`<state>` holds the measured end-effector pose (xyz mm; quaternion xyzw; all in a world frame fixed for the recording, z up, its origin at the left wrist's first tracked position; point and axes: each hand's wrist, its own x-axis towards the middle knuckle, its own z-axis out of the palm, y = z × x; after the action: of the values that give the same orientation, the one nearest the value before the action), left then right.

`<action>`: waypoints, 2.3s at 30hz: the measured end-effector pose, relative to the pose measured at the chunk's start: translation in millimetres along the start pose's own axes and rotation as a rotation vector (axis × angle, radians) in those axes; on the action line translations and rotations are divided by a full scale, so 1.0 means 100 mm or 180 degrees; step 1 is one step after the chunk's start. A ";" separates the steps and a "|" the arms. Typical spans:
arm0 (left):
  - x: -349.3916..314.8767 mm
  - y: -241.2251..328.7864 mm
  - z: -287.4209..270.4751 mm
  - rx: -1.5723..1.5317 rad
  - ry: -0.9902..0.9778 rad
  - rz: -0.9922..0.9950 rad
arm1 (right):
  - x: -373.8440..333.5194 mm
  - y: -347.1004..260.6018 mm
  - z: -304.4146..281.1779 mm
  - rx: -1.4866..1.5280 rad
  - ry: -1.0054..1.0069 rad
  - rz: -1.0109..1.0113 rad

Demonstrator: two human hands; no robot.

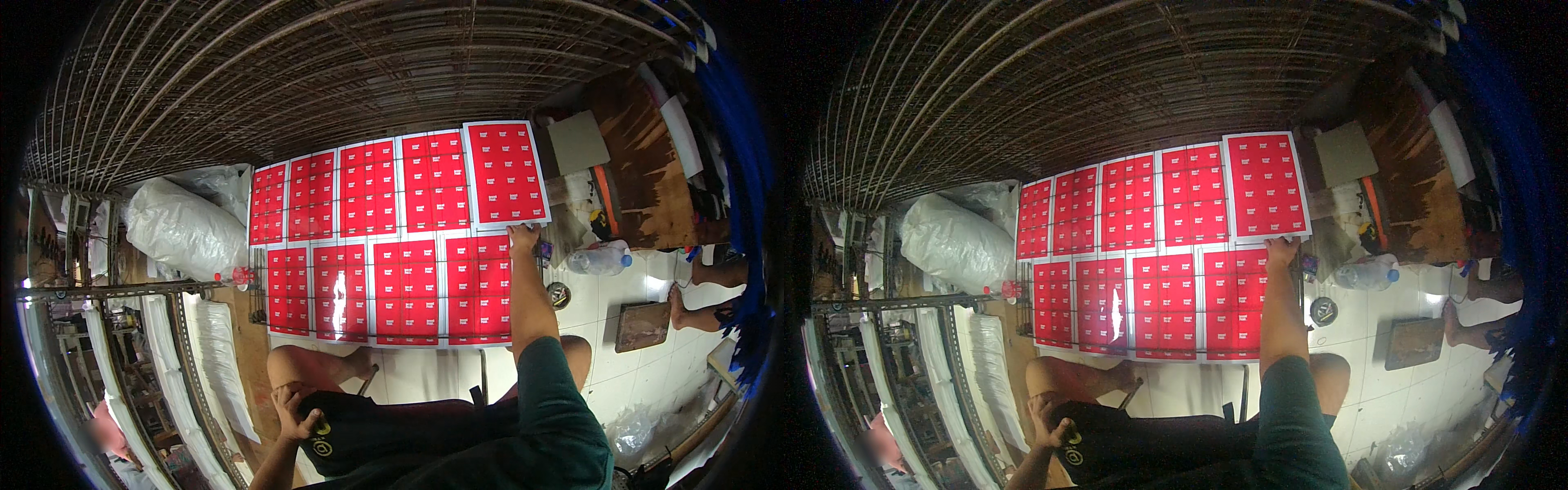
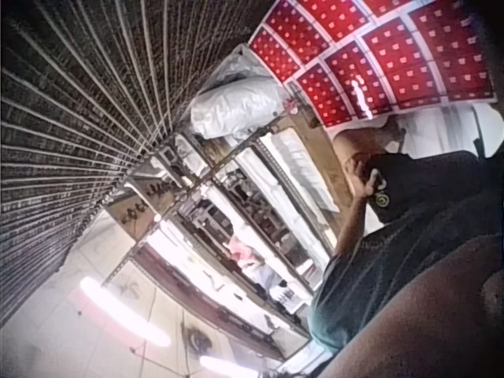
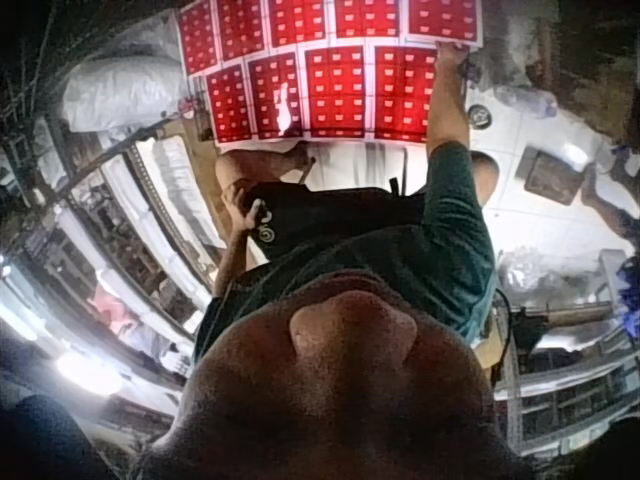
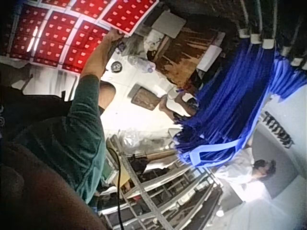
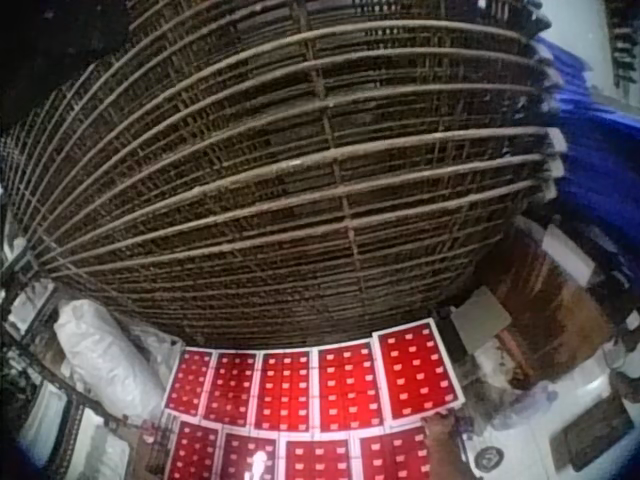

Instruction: The person receives red printed sheets from a coworker and stacks them on a metal rack. The person repeatedly takes sheets and places them in a neat pile on the rack.

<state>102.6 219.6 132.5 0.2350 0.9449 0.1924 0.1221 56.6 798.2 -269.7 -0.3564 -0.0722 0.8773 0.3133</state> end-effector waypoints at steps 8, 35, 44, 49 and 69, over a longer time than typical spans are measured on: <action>-0.03 0.00 0.03 0.0058 0.0044 0.0018 | 0.14 0.08 -0.15 -0.0220 0.0045 -0.0043; -0.06 0.00 0.00 -0.0058 0.0162 0.0212 | -0.45 -0.24 0.39 -0.1362 0.0872 -0.0006; -0.05 -0.02 0.01 -0.0016 0.0168 0.0183 | -0.51 -0.24 0.51 -0.1534 0.1201 -0.0010; -0.01 0.00 0.02 -0.0169 0.0205 0.0178 | -0.62 -0.25 0.58 -0.1638 0.1118 -0.0028; -0.27 -0.11 0.01 -0.0547 0.0418 0.0274 | -2.04 -0.50 0.41 -0.2775 0.0962 0.0029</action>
<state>121.3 197.6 130.3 0.2508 0.9199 0.2927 0.0713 166.4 719.7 -103.9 -0.5791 -0.3864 0.7046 0.1373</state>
